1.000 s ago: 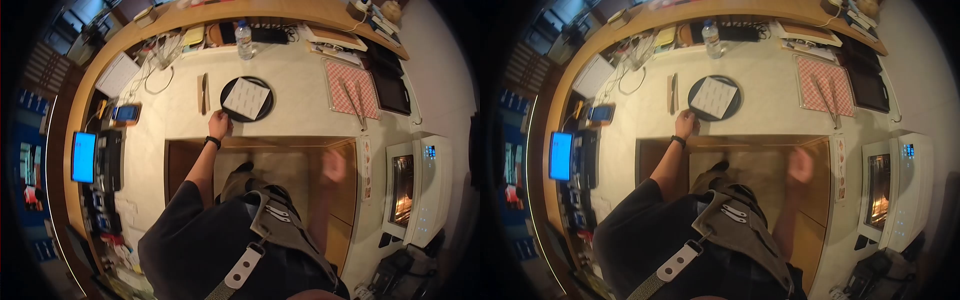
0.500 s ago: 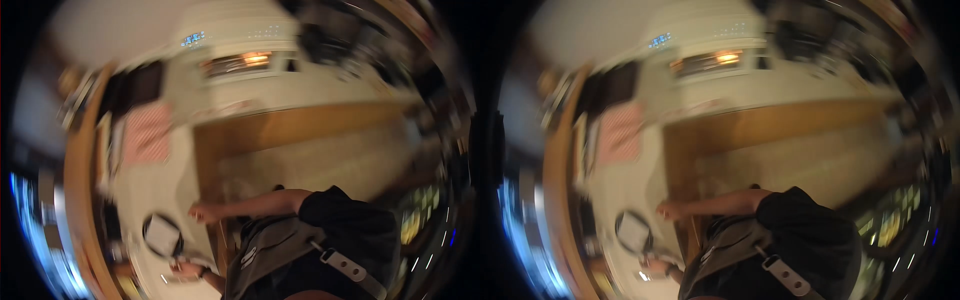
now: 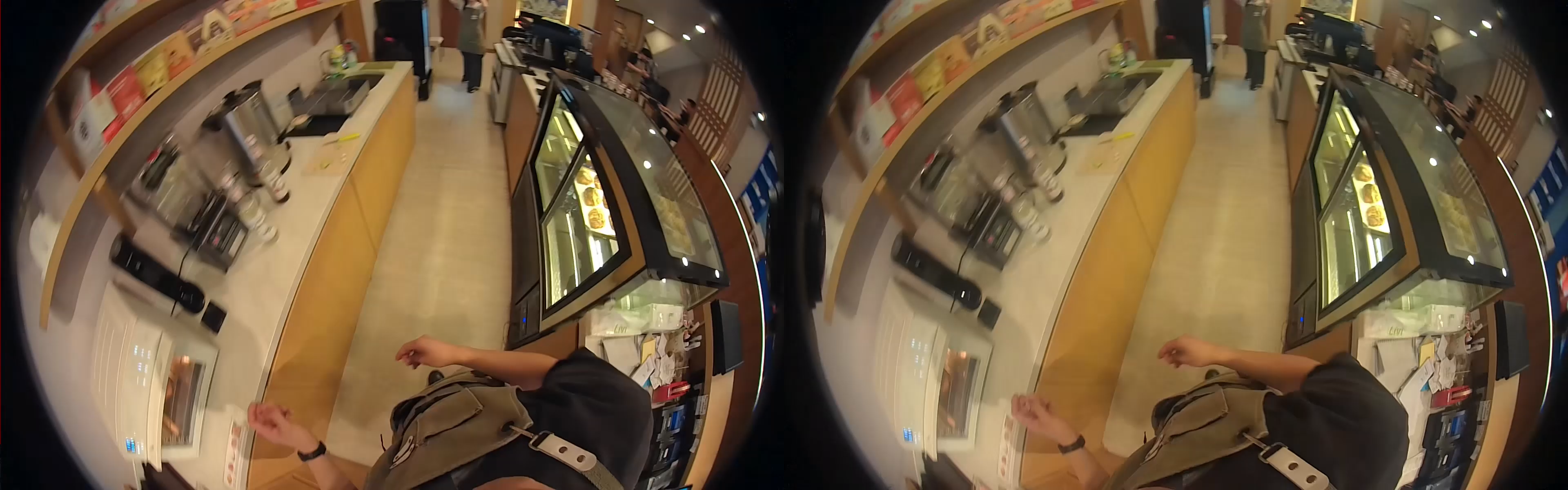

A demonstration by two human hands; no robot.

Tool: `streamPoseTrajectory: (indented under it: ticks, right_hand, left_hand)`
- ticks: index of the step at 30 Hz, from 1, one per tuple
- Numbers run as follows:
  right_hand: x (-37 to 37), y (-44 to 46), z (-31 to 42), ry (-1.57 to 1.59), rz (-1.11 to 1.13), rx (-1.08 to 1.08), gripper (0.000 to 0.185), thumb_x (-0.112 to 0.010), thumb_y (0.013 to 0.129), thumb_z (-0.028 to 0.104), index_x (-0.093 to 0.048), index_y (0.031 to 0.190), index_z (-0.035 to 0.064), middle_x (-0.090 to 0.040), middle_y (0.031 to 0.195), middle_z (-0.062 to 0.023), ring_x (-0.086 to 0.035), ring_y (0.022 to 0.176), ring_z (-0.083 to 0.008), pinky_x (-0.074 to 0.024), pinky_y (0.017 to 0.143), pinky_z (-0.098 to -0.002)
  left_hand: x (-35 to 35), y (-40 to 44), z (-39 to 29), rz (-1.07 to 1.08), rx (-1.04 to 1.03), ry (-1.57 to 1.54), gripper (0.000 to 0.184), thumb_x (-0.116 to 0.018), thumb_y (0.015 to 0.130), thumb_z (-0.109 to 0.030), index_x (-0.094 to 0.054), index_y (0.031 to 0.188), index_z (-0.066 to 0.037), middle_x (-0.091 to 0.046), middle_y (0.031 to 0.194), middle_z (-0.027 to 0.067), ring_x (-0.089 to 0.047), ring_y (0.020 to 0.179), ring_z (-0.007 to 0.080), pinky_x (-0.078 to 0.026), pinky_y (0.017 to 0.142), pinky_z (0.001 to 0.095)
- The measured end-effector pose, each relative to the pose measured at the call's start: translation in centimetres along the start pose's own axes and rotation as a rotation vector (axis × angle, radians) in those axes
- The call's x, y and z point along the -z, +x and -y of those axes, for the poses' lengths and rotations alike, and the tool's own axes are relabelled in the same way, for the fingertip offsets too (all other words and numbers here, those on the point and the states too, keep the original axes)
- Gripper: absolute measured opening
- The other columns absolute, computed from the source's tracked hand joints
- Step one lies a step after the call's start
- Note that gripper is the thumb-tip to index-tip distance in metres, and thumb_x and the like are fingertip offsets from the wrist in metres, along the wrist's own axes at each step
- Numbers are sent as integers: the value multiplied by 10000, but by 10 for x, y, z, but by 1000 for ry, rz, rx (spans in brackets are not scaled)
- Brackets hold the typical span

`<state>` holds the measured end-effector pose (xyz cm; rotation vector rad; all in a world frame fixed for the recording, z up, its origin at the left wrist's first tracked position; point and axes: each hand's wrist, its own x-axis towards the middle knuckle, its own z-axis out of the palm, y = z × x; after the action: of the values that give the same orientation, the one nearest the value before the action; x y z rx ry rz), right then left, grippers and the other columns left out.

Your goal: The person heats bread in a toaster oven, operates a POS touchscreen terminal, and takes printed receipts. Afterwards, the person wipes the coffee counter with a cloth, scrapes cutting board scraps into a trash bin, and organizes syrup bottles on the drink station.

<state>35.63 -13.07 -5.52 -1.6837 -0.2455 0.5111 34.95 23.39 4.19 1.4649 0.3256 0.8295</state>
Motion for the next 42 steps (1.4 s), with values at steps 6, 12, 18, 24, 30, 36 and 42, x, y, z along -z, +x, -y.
streamPoseTrajectory:
  ticks: [6, 12, 18, 24, 30, 36, 42]
  right_hand:
    - [156, -53, -11, 32, -558, -39, 261, -623, 1005, 149, -672, 1203, -13, -691, 937, -62, -667, 791, -136, -572, 740, -308]
    - [229, -31, -30, 157, -769, -142, 272, -638, 1008, 159, -679, 1226, 3, -678, 890, -26, -662, 748, -110, -568, 725, -294]
    - [340, 49, -40, 105, -726, -198, 279, -646, 1003, 167, -688, 1238, 23, -721, 903, -49, -710, 763, -119, -573, 730, -284]
    - [506, 133, 0, 115, -708, -178, 263, -625, 1008, 91, -677, 1255, 16, -670, 886, -20, -673, 753, -94, -569, 723, -273]
    - [657, 183, 24, 196, -1018, -17, 249, -603, 1010, 89, -676, 1219, -25, -706, 921, -59, -669, 794, -128, -571, 750, -282]
    - [814, 233, 8, 356, -1060, 28, 272, -578, 1044, 171, -686, 1191, -30, -728, 923, -88, -686, 865, -145, -559, 805, -291]
    - [1027, 250, 13, 59, -875, 43, 288, -664, 997, 246, -717, 1202, 50, -759, 1011, -64, -695, 921, -130, -546, 822, -314]
  left_hand:
    - [-251, -39, 33, 705, 191, -185, 323, -630, 973, -94, -518, 1271, -46, -590, 955, 44, -549, 708, 100, -489, 598, 246]
    - [-393, -53, 93, 1733, 291, 408, 504, -702, 949, -349, -566, 1325, -43, -706, 1066, 115, -687, 913, 196, -556, 803, 338]
    - [-558, -31, 140, 1832, 251, 528, 672, -712, 914, -485, -537, 1393, -48, -713, 1160, 165, -705, 1015, 256, -552, 897, 368]
    - [-778, 17, 133, 1931, 203, 342, 518, -662, 998, -346, -526, 1385, -29, -691, 1216, 121, -670, 1086, 204, -535, 931, 343]
    - [-1006, 29, 86, 2009, 785, -293, 431, -583, 1046, -241, -502, 1397, -4, -651, 1285, 141, -636, 1163, 215, -518, 1005, 362]
    - [-1168, -9, 107, 2047, 74, -311, 432, -595, 1033, -231, -515, 1394, -8, -643, 1303, 149, -644, 1168, 254, -503, 1037, 395]
    - [-1318, -70, 160, 1920, -146, 126, 380, -659, 1002, -211, -598, 1315, -4, -705, 1204, 119, -665, 1125, 184, -514, 996, 328]
